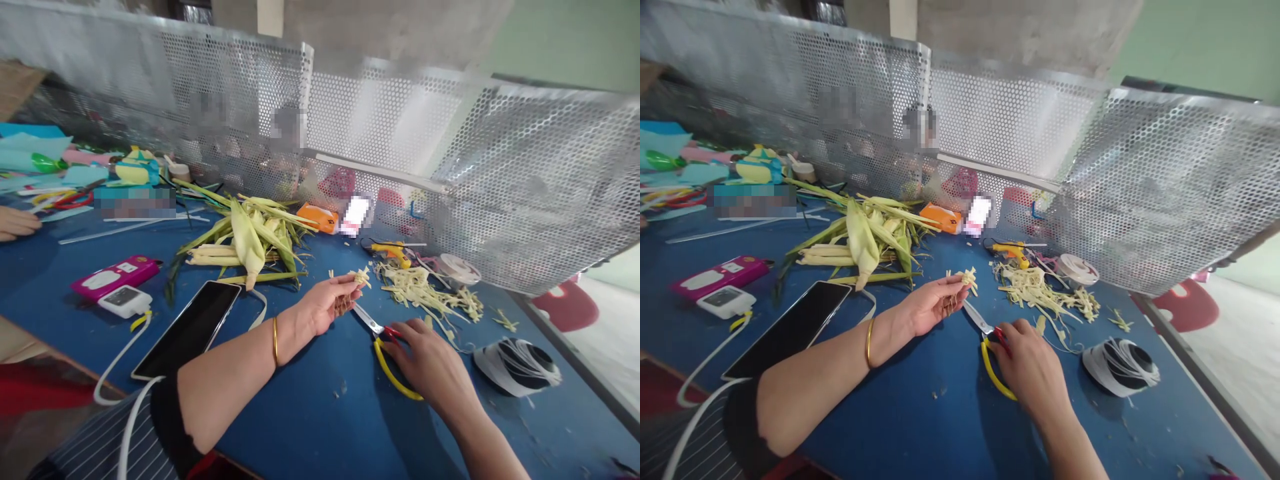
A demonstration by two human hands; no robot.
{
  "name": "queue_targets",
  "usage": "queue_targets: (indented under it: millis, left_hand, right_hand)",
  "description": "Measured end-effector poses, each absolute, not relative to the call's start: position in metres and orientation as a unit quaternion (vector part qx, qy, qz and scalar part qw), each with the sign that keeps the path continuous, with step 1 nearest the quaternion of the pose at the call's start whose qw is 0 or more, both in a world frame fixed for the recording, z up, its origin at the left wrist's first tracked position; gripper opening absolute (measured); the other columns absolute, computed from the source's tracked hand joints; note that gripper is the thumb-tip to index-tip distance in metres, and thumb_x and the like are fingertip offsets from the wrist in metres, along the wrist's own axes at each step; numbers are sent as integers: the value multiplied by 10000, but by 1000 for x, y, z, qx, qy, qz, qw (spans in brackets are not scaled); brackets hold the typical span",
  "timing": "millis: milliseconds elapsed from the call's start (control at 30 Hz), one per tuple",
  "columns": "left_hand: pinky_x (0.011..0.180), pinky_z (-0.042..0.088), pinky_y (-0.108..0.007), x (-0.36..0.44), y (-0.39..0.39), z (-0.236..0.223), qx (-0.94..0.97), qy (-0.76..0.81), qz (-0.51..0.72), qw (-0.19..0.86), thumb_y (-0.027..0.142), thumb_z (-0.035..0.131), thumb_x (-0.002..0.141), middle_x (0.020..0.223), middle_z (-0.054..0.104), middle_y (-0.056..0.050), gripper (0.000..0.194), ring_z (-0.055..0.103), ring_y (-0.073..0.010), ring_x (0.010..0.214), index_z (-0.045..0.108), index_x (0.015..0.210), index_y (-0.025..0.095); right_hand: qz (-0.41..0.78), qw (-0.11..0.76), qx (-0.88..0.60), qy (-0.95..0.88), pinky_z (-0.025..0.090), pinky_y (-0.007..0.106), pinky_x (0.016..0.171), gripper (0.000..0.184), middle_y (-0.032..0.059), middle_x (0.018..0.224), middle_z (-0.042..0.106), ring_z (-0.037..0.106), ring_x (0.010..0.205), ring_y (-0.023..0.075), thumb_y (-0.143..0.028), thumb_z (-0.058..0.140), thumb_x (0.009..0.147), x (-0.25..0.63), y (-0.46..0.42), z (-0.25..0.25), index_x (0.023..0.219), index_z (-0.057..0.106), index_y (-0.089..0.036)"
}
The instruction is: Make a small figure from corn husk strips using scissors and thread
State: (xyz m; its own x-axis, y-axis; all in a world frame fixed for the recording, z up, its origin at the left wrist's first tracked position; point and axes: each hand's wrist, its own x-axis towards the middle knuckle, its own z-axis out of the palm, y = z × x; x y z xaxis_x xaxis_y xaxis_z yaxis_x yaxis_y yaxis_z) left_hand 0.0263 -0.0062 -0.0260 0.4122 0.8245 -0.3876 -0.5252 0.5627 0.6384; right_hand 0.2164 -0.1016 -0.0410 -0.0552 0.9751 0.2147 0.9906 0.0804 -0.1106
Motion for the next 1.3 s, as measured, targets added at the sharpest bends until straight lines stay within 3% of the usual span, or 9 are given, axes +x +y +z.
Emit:
queue_targets:
  millis: [100, 233, 333, 433, 733, 900, 1033, 1300]
  left_hand:
    - [637, 504, -187, 32, -17, -22, 220, 346, 409, 815, 69, 684, 801, 874, 726, -52, 133, 688, -107, 741, 690, 915, 138]
    - [684, 489, -201, 42, -34, -26, 211, 338, 392, 829, 91, 705, 787, 898, 729, -53, 165, 682, -112, 764, 694, 938, 154]
    - [703, 475, -197, 49, -42, -32, 225, 318, 395, 832, 99, 731, 761, 838, 713, -39, 183, 651, -95, 719, 710, 935, 152]
    - [704, 467, -190, 54, -47, -36, 227, 308, 414, 826, 61, 706, 763, 817, 699, -31, 151, 630, -86, 711, 718, 891, 139]
    - [707, 463, -205, 59, -55, -36, 231, 283, 407, 837, 79, 638, 813, 848, 704, -44, 134, 623, -88, 699, 707, 913, 136]
    - [766, 449, -237, 53, -47, -34, 294, 291, 395, 820, 176, 762, 708, 893, 715, -60, 242, 638, -126, 790, 714, 943, 141]
    - [777, 427, -258, 51, -44, -34, 362, 340, 429, 755, 196, 847, 588, 787, 698, -40, 270, 601, -125, 766, 723, 817, 128]
    - [509, 379, -264, 52, -48, -34, 371, 345, 410, 759, 301, 834, 585, 742, 684, -53, 287, 499, -101, 544, 718, 768, 113]
  right_hand:
    - [43, 278, -664, -693, 490, 329, 758, 310, 77, 1028, 700, 665, 901, 230, -433, 521, 904, 212, -101, -39, 1026, 712, -220]
    - [265, 468, -617, -575, 514, 346, 818, 346, 79, 960, 740, 679, 893, 231, -483, 639, 809, 193, -98, -40, 978, 728, -194]
    - [375, 536, -575, -492, 511, 370, 864, 367, 76, 963, 758, 679, 934, 251, -465, 734, 708, 178, -95, -44, 947, 737, -187]
    - [404, 569, -562, -444, 499, 370, 871, 343, 57, 897, 762, 675, 892, 242, -452, 786, 639, 171, -94, -46, 860, 754, -192]
    - [434, 590, -566, -377, 488, 335, 751, 327, 25, 683, 711, 643, 730, 208, -451, 832, 562, 175, -92, -53, 742, 769, -187]
    - [386, 555, -576, -461, 410, 265, 591, 313, -1, 612, 622, 520, 588, 134, -470, 760, 668, 179, -95, -49, 664, 688, -165]
    - [348, 506, -579, -536, 353, 238, 535, 315, -26, 578, 539, 441, 554, 111, -460, 698, 747, 177, -99, -48, 656, 606, -173]
    - [412, 483, -565, -526, 395, 250, 531, 424, 17, 602, 596, 510, 562, 139, -571, 647, 776, 171, -99, -53, 649, 630, -167]
